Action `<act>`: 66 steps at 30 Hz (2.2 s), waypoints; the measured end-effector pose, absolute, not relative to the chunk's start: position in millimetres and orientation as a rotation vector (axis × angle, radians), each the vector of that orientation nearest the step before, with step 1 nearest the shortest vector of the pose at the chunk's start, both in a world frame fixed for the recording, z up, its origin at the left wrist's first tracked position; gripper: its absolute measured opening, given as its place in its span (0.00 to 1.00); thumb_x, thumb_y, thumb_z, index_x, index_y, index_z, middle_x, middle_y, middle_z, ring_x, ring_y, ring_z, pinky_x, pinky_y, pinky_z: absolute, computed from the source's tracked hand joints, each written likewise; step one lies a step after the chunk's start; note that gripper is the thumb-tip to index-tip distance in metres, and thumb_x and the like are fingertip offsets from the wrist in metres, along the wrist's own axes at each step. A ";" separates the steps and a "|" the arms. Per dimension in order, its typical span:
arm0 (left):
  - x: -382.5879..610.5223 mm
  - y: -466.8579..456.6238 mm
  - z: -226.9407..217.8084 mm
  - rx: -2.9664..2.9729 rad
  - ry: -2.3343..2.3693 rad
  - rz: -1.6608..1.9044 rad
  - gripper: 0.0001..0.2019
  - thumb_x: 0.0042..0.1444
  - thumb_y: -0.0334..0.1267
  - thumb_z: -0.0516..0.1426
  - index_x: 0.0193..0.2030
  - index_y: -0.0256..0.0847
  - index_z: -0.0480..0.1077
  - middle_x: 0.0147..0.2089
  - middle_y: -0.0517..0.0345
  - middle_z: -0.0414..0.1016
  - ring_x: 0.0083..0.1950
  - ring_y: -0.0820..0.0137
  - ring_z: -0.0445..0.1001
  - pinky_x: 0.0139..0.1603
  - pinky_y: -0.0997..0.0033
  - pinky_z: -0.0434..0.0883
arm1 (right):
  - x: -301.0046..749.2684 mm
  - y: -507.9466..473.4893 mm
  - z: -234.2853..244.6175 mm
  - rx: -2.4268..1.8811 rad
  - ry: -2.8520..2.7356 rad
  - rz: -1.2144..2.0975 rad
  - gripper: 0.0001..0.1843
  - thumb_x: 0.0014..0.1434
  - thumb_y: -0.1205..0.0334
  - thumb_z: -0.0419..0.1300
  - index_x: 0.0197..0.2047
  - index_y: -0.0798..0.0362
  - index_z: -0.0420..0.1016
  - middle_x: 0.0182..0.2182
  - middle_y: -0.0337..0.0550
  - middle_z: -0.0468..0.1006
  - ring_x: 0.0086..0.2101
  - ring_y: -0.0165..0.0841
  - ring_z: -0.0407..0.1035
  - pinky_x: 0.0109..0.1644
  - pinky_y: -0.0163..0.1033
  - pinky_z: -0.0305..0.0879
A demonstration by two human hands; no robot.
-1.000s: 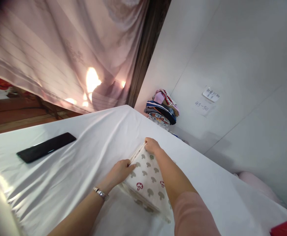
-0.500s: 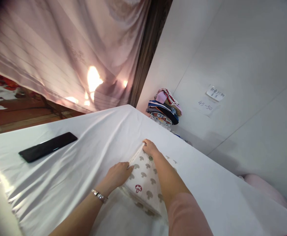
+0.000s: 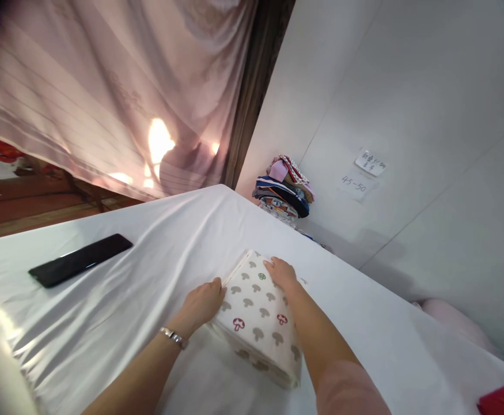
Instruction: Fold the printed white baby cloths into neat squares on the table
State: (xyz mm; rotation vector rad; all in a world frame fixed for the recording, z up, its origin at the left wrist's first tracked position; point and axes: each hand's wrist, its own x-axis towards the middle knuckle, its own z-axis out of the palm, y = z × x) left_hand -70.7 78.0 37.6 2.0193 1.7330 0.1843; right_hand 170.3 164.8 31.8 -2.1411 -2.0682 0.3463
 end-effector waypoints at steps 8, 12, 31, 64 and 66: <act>-71.6 79.1 41.7 2.045 1.718 0.156 0.16 0.63 0.38 0.39 0.46 0.35 0.65 0.43 0.42 0.76 0.47 0.56 0.74 0.41 0.61 0.66 | 242.6 88.7 23.5 -2.222 -1.681 0.293 0.26 0.61 0.50 0.45 0.55 0.56 0.67 0.54 0.54 0.69 0.54 0.40 0.62 0.57 0.43 0.56; -74.5 77.9 48.7 2.012 1.776 0.160 0.16 0.61 0.42 0.42 0.45 0.35 0.65 0.43 0.41 0.75 0.46 0.56 0.74 0.41 0.61 0.66 | 244.4 38.3 14.8 -2.056 -1.058 0.694 0.36 0.56 0.42 0.51 0.63 0.53 0.55 0.56 0.52 0.66 0.51 0.40 0.66 0.48 0.42 0.67; -1.2 8.9 40.8 2.167 1.460 0.164 0.16 0.58 0.39 0.45 0.41 0.36 0.71 0.44 0.43 0.75 0.46 0.59 0.74 0.43 0.65 0.68 | 295.4 -50.1 44.4 -1.726 -0.854 0.999 0.51 0.42 0.58 0.65 0.67 0.52 0.46 0.45 0.50 0.75 0.37 0.40 0.75 0.41 0.42 0.72; 143.6 48.0 46.7 1.909 1.293 0.434 0.18 0.54 0.54 0.51 0.39 0.41 0.67 0.43 0.53 0.76 0.44 0.65 0.73 0.38 0.71 0.66 | 231.5 -138.7 18.1 -1.975 -1.887 0.441 0.31 0.61 0.50 0.48 0.66 0.49 0.51 0.66 0.43 0.46 0.65 0.40 0.36 0.66 0.52 0.34; 152.2 52.2 47.1 1.907 1.321 0.408 0.19 0.52 0.55 0.53 0.38 0.41 0.67 0.42 0.50 0.76 0.44 0.62 0.73 0.39 0.68 0.65 | 224.1 -146.8 13.7 -1.974 -1.920 0.388 0.33 0.60 0.52 0.51 0.66 0.49 0.50 0.66 0.42 0.45 0.65 0.41 0.35 0.66 0.53 0.33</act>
